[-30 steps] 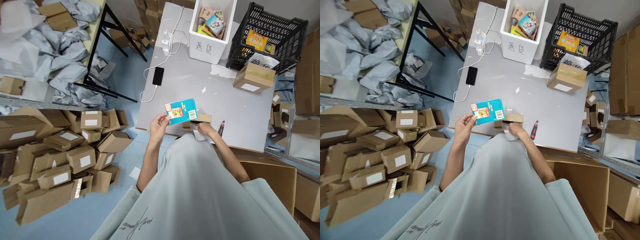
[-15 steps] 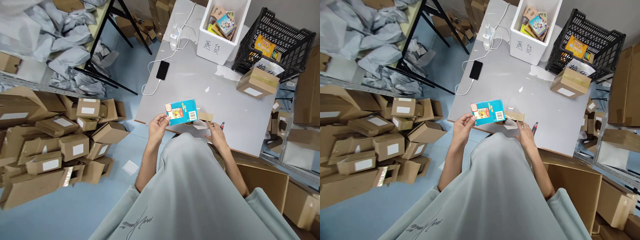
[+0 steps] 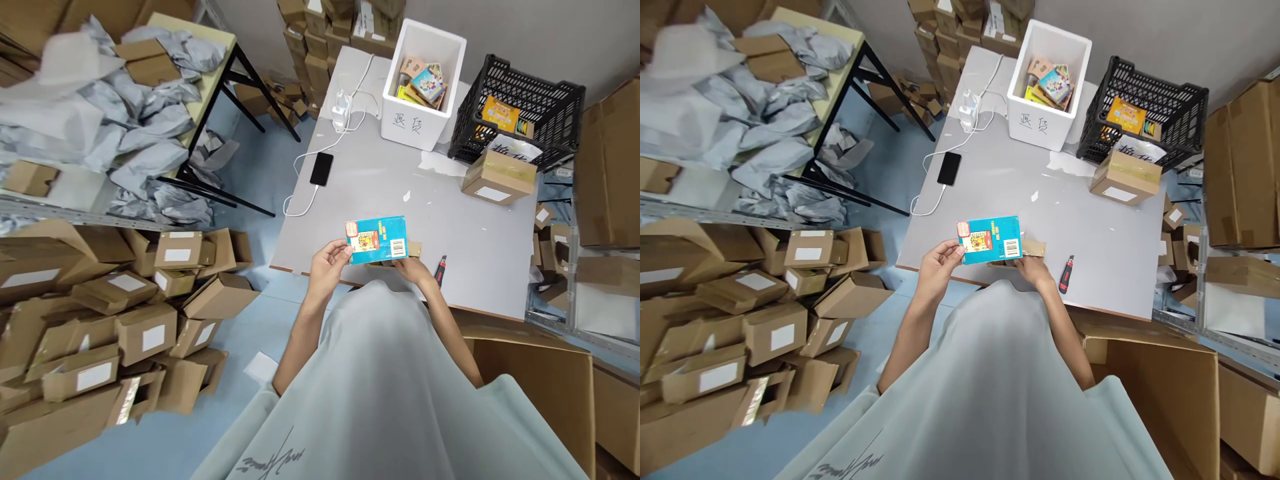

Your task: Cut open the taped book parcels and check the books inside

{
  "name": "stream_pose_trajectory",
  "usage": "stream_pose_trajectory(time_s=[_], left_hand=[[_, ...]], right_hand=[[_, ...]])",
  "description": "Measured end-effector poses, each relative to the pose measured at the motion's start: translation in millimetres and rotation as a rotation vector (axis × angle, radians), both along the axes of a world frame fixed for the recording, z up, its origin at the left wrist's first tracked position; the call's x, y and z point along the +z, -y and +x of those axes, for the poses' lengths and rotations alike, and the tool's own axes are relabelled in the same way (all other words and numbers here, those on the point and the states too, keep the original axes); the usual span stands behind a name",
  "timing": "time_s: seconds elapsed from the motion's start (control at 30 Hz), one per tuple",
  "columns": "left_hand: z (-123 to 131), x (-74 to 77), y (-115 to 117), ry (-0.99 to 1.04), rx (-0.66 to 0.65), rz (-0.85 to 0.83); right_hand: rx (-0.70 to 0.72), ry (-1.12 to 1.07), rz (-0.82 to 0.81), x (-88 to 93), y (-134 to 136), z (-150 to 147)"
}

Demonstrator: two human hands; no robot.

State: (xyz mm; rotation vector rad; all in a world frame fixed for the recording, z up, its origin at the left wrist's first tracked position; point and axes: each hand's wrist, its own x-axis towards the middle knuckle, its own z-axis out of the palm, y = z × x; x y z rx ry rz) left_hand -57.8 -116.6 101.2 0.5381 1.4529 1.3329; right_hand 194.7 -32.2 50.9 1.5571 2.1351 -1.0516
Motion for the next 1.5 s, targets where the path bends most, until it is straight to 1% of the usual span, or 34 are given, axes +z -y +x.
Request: stream_pose_trajectory(time_s=[0.07, 0.1, 0.17, 0.2, 0.23, 0.27, 0.3, 0.37, 0.4, 0.43, 0.47, 0.5, 0.57, 0.6, 0.63, 0.7, 0.73, 0.77, 0.8, 0.83, 0.93, 1.07, 1.13, 1.17, 1.27, 1.3, 1.33, 1.37, 1.43, 1.5], left_hand=[[0.5, 4.0, -4.3, 0.004, -0.028, 0.012], [0.8, 6.0, -7.2, 0.000, -0.045, 0.021], [2.4, 9.6, -14.7, -0.005, -0.087, 0.029], [3.9, 11.5, -19.3, 0.001, -0.111, 0.024], [6.1, 13.5, -24.3, 0.015, -0.139, 0.013], [8.8, 15.7, -29.5, 0.033, -0.171, 0.000], [12.0, 18.3, -34.6, 0.050, -0.207, -0.011], [19.3, 24.2, -43.7, 0.067, -0.279, -0.016], [23.1, 27.3, -47.3, 0.067, -0.308, -0.010], [26.6, 30.2, -50.2, 0.064, -0.333, -0.001], [29.8, 32.6, -52.3, 0.063, -0.355, 0.010], [32.6, 34.4, -54.0, 0.063, -0.371, 0.024], [37.0, 35.4, -56.0, 0.043, -0.375, 0.055], [38.6, 34.5, -56.6, 0.016, -0.362, 0.068], [40.0, 33.0, -57.0, -0.015, -0.350, 0.072], [42.5, 28.8, -57.0, -0.050, -0.354, 0.053], [43.6, 26.9, -56.6, -0.041, -0.374, 0.036], [44.6, 25.4, -55.8, -0.018, -0.396, 0.019], [45.5, 24.6, -54.7, 0.009, -0.412, 0.006], [46.2, 24.5, -53.5, 0.030, -0.416, -0.001], [46.9, 27.1, -49.3, 0.048, -0.387, -0.015], [44.8, 28.5, -44.7, 0.063, -0.357, -0.035], [43.9, 26.1, -42.3, 0.044, -0.339, -0.026], [44.1, 24.5, -41.1, 0.025, -0.329, -0.016], [48.1, 20.4, -36.9, -0.088, -0.273, 0.043], [50.7, 19.9, -35.3, -0.143, -0.242, 0.077], [53.9, 20.0, -33.5, -0.202, -0.211, 0.117], [57.6, 20.5, -31.5, -0.257, -0.185, 0.159], [65.3, 22.5, -26.7, -0.344, -0.154, 0.240], [72.7, 24.9, -20.9, -0.405, -0.151, 0.321]], right_hand=[[-0.063, -0.080, 0.072, 17.6, 10.1, 17.0], [-0.132, -0.147, 0.162, 26.9, 16.9, 25.1], [-0.304, -0.306, 0.469, 43.5, 31.7, 35.7], [-0.351, -0.373, 0.645, 49.6, 38.9, 37.1], [-0.346, -0.414, 0.803, 54.0, 45.5, 35.8], [-0.285, -0.424, 0.925, 56.5, 51.0, 32.2], [-0.195, -0.417, 1.015, 57.3, 55.3, 27.1], [-0.050, -0.377, 1.110, 55.3, 59.8, 16.1], [-0.029, -0.353, 1.129, 53.6, 60.3, 11.7], [-0.048, -0.339, 1.134, 52.3, 60.0, 8.6], [-0.100, -0.344, 1.119, 51.8, 59.1, 6.8], [-0.181, -0.375, 1.083, 52.6, 57.8, 6.1], [-0.416, -0.515, 0.950, 58.1, 54.3, 6.1], [-0.555, -0.621, 0.839, 62.4, 52.2, 6.2], [-0.696, -0.741, 0.694, 67.2, 50.0, 5.9], [-0.934, -0.973, 0.357, 76.8, 45.8, 4.3], [-1.017, -1.062, 0.205, 80.9, 44.1, 3.1], [-1.077, -1.126, 0.089, 84.2, 43.0, 1.8], [-1.118, -1.166, 0.017, 86.7, 42.5, 0.5], [-1.142, -1.186, -0.018, 88.6, 42.5, -0.8], [-1.153, -1.201, -0.033, 90.4, 44.0, -3.8], [-1.122, -1.171, -0.032, 86.1, 44.5, -5.0], [-1.099, -1.120, 0.013, 82.5, 44.3, -4.6], [-1.092, -1.082, 0.079, 81.1, 44.6, -4.5], [-1.052, -0.930, 0.404, 80.7, 48.9, -7.2], [-1.015, -0.891, 0.488, 81.9, 51.4, -9.8], [-0.963, -0.870, 0.527, 83.7, 54.4, -13.4], [-0.907, -0.870, 0.521, 85.8, 57.5, -17.8], [-0.818, -0.902, 0.448, 89.7, 63.3, -28.5], [-0.802, -0.942, 0.397, 92.4, 67.0, -38.8]])
